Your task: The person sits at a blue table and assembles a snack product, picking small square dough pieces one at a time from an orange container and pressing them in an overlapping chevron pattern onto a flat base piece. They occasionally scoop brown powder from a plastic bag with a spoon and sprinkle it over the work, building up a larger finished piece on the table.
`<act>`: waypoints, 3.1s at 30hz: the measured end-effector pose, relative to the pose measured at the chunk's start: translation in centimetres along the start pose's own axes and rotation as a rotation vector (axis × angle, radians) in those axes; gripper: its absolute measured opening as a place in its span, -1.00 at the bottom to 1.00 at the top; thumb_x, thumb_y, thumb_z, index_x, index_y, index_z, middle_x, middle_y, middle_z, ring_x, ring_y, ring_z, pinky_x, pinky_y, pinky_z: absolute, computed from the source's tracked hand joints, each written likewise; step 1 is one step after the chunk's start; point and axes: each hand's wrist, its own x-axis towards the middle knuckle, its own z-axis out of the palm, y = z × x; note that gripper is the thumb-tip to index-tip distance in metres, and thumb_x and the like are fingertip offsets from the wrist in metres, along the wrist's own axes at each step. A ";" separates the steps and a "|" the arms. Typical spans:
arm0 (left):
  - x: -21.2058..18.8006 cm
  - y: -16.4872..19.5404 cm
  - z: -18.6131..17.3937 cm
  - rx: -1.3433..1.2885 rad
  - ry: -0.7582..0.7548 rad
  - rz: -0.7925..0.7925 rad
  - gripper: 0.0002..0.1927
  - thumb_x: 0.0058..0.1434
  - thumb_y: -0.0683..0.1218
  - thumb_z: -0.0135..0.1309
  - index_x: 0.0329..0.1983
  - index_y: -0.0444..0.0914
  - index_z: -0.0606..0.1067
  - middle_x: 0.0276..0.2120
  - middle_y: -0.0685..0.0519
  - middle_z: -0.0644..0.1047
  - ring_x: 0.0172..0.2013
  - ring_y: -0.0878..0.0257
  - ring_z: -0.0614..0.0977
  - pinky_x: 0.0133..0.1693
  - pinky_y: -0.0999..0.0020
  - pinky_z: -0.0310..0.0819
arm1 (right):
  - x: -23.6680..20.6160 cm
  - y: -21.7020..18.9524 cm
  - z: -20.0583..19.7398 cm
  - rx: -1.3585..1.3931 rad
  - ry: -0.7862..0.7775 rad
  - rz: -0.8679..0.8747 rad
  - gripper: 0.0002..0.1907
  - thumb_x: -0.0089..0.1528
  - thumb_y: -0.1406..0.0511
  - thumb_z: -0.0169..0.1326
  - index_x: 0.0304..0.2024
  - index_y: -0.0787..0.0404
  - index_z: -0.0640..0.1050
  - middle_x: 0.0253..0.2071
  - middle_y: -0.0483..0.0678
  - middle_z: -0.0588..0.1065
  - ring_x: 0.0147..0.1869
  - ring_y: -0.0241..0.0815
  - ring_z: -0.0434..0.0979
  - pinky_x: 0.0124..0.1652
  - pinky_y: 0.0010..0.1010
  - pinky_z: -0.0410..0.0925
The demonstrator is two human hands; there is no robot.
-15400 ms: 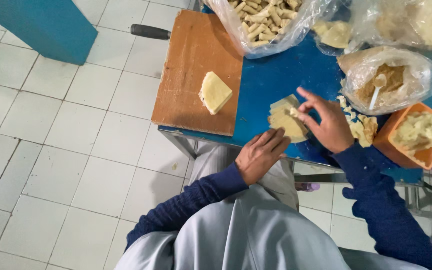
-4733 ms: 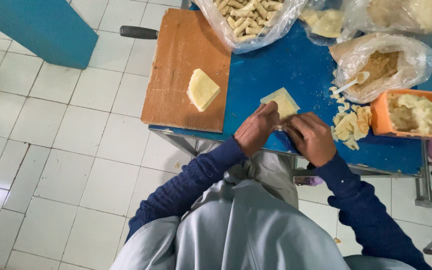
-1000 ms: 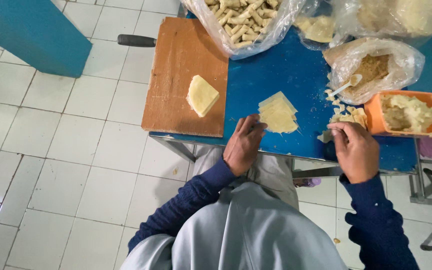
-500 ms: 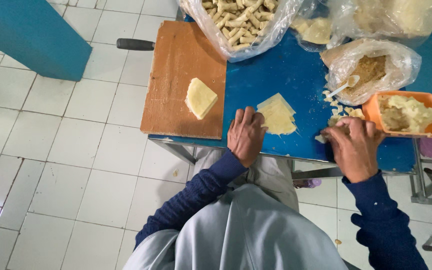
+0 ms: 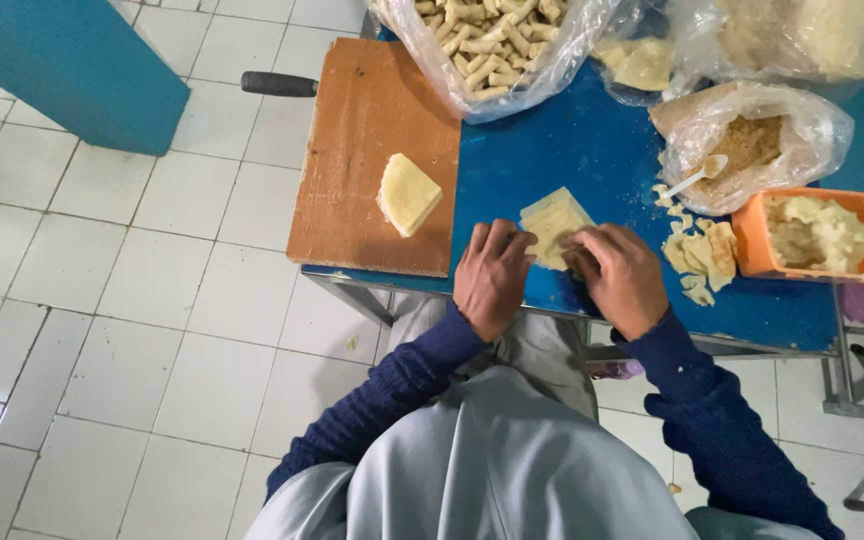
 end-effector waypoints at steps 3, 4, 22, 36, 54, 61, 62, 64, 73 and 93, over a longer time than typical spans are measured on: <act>-0.2 0.2 -0.1 -0.026 -0.001 0.049 -0.68 0.21 -0.19 0.18 0.05 -0.16 0.54 -0.06 0.04 0.43 -0.01 0.03 0.46 -0.02 0.15 0.43 | 0.3 -0.3 0.3 0.061 -0.014 0.011 -0.80 0.22 0.40 0.20 -0.09 0.20 0.59 -0.12 0.03 0.56 -0.07 0.13 0.59 -0.15 -0.18 0.42; -0.1 0.3 -0.1 -0.007 -0.013 0.079 -0.64 0.18 -0.20 0.16 0.06 -0.16 0.54 -0.04 0.02 0.42 0.00 0.03 0.46 -0.02 0.16 0.43 | 0.3 -0.2 0.1 0.074 -0.029 0.032 -0.80 0.22 0.39 0.21 -0.08 0.20 0.58 -0.13 0.05 0.56 -0.09 0.13 0.58 -0.17 -0.17 0.42; 1.2 -0.3 0.7 -0.024 -0.110 0.136 -0.63 0.23 -0.20 0.13 0.12 -0.12 0.54 0.00 -0.01 0.39 0.00 0.01 0.43 -0.01 0.17 0.45 | -1.2 1.0 -0.9 0.068 0.015 0.116 -0.69 0.20 0.43 0.22 0.01 0.21 0.55 -0.07 0.06 0.45 -0.15 0.03 0.52 -0.18 -0.23 0.39; 2.9 -0.9 2.6 -0.084 -0.087 0.132 -0.84 0.14 -0.12 0.20 -0.29 -0.23 0.46 -0.13 -0.04 0.37 -0.08 -0.05 0.39 -0.06 0.09 0.39 | -3.8 -0.5 0.5 -0.049 0.098 0.236 -0.76 0.23 0.28 0.32 -0.21 0.23 0.52 -0.22 0.06 0.45 -0.24 0.07 0.53 -0.30 -0.16 0.37; 2.0 -0.8 1.4 -0.085 -0.101 0.061 -0.78 0.03 -0.15 0.27 -0.28 -0.23 0.48 -0.14 -0.03 0.39 -0.05 -0.03 0.39 -0.01 0.09 0.36 | -3.0 1.5 -4.9 -0.335 -0.009 0.121 -0.76 0.18 0.43 0.19 -0.11 0.07 0.61 -0.07 -0.07 0.51 -0.01 0.05 0.52 -0.06 -0.12 0.36; 2.2 -1.3 2.0 -0.096 -0.116 0.075 -0.84 0.07 -0.12 0.27 -0.34 -0.20 0.51 -0.18 -0.02 0.39 -0.07 -0.05 0.39 -0.02 0.07 0.34 | -0.6 0.8 -1.6 -0.144 0.049 -0.033 -0.74 0.18 0.39 0.26 -0.07 0.10 0.65 -0.07 -0.06 0.46 0.04 0.06 0.43 -0.02 -0.10 0.28; 2.2 -1.4 1.9 -0.093 -0.116 0.075 -0.83 0.07 -0.13 0.27 -0.33 -0.21 0.51 -0.18 -0.03 0.39 -0.07 -0.05 0.39 -0.02 0.07 0.34 | -0.2 0.9 -0.8 -0.149 0.024 -0.053 -0.72 0.13 0.39 0.27 -0.09 0.14 0.64 -0.07 -0.05 0.46 0.03 0.07 0.43 -0.04 -0.09 0.27; 2.2 -1.6 1.9 -0.096 -0.113 0.071 -0.84 0.05 -0.14 0.26 -0.33 -0.20 0.51 -0.18 -0.03 0.39 -0.07 -0.05 0.39 -0.03 0.08 0.34 | 0.3 1.3 0.2 -0.135 0.006 -0.081 -0.72 0.09 0.37 0.28 -0.13 0.19 0.62 -0.07 -0.03 0.46 0.02 0.08 0.43 -0.05 -0.09 0.27; 2.5 -1.6 1.6 -0.171 -0.126 0.032 -0.83 0.00 -0.16 0.31 -0.43 -0.16 0.51 -0.21 0.03 0.42 -0.07 -0.02 0.40 -0.02 0.11 0.33 | -0.6 1.9 -0.7 -0.109 -0.017 0.009 -0.84 0.19 0.33 0.24 -0.18 0.17 0.59 -0.16 -0.04 0.50 -0.03 0.08 0.48 -0.08 -0.10 0.28; 5.1 0.7 0.1 -0.058 -0.091 0.124 -0.90 0.15 -0.14 0.18 -0.32 -0.14 0.48 -0.18 0.04 0.38 -0.06 0.00 0.37 -0.07 0.10 0.24 | -0.9 1.4 0.2 0.112 0.078 0.110 -0.89 0.31 0.36 0.19 -0.11 0.17 0.65 -0.19 0.00 0.58 -0.17 0.04 0.51 -0.15 -0.19 0.36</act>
